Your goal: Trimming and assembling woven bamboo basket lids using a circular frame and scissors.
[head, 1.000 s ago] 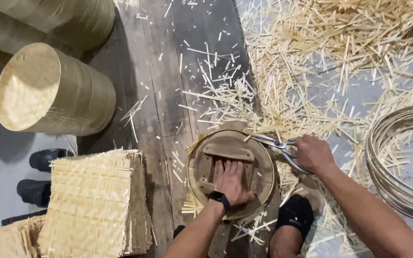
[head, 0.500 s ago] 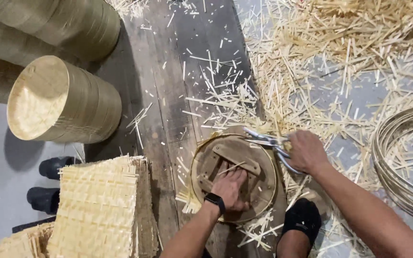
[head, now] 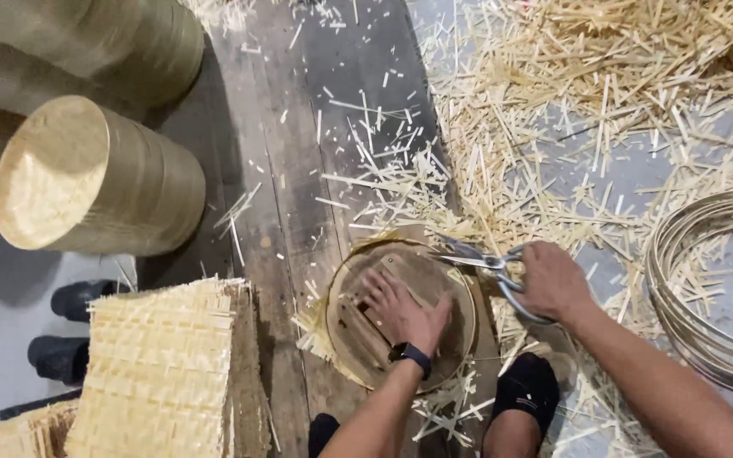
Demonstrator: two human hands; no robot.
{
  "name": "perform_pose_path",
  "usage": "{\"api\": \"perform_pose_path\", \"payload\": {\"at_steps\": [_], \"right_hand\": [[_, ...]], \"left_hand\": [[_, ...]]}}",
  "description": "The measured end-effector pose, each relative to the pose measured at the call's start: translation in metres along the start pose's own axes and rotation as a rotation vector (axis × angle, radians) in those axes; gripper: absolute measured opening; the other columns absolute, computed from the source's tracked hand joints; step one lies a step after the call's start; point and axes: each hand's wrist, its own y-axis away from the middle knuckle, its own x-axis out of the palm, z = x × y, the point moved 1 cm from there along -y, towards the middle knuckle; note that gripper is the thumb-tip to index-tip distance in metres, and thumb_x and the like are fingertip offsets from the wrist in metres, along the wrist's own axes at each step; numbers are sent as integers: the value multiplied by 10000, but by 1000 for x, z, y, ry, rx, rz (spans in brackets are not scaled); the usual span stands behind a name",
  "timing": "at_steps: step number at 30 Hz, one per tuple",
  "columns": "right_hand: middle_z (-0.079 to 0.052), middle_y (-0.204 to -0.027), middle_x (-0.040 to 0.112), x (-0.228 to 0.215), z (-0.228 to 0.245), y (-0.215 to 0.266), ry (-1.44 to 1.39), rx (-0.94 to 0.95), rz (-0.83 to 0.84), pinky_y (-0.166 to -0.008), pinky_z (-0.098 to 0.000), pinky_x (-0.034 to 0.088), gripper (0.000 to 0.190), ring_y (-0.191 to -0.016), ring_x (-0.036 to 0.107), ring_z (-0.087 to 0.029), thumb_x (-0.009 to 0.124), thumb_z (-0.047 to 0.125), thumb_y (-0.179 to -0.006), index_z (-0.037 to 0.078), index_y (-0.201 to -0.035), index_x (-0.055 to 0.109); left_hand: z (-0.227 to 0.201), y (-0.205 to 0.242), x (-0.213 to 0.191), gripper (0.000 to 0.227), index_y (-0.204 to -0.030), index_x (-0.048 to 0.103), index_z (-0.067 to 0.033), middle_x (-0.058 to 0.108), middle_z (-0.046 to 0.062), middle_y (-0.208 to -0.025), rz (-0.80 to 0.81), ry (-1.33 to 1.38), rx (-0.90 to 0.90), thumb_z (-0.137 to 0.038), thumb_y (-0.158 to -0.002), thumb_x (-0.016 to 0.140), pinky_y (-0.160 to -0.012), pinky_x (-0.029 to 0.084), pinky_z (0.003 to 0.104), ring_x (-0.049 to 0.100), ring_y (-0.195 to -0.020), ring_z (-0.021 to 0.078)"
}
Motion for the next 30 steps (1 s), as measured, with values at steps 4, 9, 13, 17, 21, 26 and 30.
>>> {"api": "perform_pose_path", "payload": {"at_steps": [4, 9, 13, 17, 21, 26, 30], "right_hand": [[-112, -942, 600, 3, 22, -16, 79, 55, 74, -808, -413, 570, 559, -864, 583, -236, 601, 581, -928, 47, -1095, 615], [-135, -988, 644, 25, -16, -20, 23, 56, -33, -856, -479, 561, 401, -908, 624, -279, 658, 426, -866, 80, -1061, 713], [-138, -962, 642, -6, 7, -4, -6, 96, 76, -843, -453, 570, 526, -889, 629, -277, 633, 563, -913, 70, -1080, 706], [-142, -901, 615, 13, 35, -41, 186, -25, -209, -792, -431, 547, 554, -843, 594, -261, 629, 542, -882, 3, -991, 693], [-99, -936, 645, 22, -7, -34, -51, -28, -68, -702, -416, 606, 332, -854, 627, -238, 566, 363, -852, 108, -1004, 715], [-114, -882, 617, -9, 7, 1, -45, 95, 9, -671, -398, 585, 610, -753, 594, -228, 627, 654, -846, 148, -1186, 648], [-72, -820, 598, 22, 19, -38, 164, -43, -327, -715, -365, 535, 518, -765, 549, -200, 641, 613, -807, 99, -858, 684]], "left_hand": [[6, 6, 22, 1360, -1603, 15, -19, -54, 257, -1687, 20, -20, 153, -640, -674, 790, -1251, -12, 591, -80, -1569, 402], [9, 1, 4, 1382, -1623, 39, -19, 1, 240, -1707, 77, 99, 353, -510, -642, 880, -1245, 23, 596, -53, -1580, 413], [16, 11, -1, 1406, -1633, 53, -20, 12, 227, -1724, 142, 112, 409, -438, -599, 908, -1257, 41, 596, -35, -1595, 398], [21, 13, -2, 1402, -1631, 59, -17, 18, 224, -1728, 168, 160, 455, -405, -588, 912, -1259, 75, 575, -39, -1598, 404], [27, 4, -17, 1385, -1641, 60, -27, 25, 214, -1734, 228, 116, 563, -391, -607, 905, -1265, 76, 565, -25, -1602, 389], [26, 11, -25, 1329, -1659, 114, -60, 67, 164, -1753, 350, 53, 673, -366, -633, 901, -1295, 64, 543, 12, -1623, 353], [27, 8, -33, 1330, -1651, 111, -40, 52, 178, -1741, 402, 49, 661, -350, -625, 898, -1275, 47, 549, 2, -1605, 363]]}}
